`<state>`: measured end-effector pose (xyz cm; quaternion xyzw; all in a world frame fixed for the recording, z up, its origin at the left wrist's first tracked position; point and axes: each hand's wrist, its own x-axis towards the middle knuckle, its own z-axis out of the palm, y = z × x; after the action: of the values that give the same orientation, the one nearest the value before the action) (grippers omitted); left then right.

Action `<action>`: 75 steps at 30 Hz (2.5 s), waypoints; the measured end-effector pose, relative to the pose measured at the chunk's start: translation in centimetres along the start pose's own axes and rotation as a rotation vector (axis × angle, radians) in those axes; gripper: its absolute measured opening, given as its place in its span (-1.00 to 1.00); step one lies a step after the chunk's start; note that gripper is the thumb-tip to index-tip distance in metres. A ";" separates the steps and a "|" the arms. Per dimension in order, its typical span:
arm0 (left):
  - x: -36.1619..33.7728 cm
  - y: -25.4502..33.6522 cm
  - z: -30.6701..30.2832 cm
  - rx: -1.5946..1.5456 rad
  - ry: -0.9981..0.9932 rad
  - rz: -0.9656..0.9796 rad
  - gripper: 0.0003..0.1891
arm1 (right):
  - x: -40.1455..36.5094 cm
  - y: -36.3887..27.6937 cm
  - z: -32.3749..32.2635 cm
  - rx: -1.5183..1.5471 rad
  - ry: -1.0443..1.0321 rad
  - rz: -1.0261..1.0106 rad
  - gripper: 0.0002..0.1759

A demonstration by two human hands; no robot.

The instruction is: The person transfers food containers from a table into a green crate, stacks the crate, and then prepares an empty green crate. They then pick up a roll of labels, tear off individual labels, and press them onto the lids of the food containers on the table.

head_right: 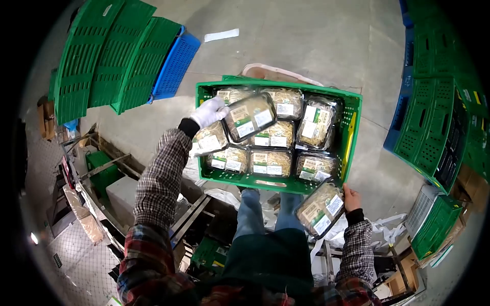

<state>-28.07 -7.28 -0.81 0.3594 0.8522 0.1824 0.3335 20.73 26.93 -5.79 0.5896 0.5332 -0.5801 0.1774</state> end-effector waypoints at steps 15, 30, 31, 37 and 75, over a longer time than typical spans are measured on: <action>7.7 3.6 4.5 0.531 0.717 0.204 -0.85 | 1.1 -4.5 5.1 -0.220 0.022 -0.262 -0.48; 20.2 15.4 19.4 0.387 0.179 0.257 -0.84 | -0.8 -5.9 -2.2 0.049 0.326 -0.425 -0.67; 19.2 15.1 19.0 0.325 0.232 0.206 -0.83 | -0.9 -5.4 -2.3 0.067 0.331 -0.412 -0.67; 18.1 17.2 20.6 0.306 0.214 -0.217 -0.85 | -0.3 -6.9 1.9 0.190 0.452 -0.444 -0.64; -3.7 13.2 13.1 0.266 0.327 0.377 -0.87 | 10.7 -13.4 10.5 -1.162 0.316 -1.104 -0.57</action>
<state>-10.55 -0.18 -1.24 0.5180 0.8292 0.1836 0.1018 1.78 27.66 -12.46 0.1307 0.9813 -0.1247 0.0661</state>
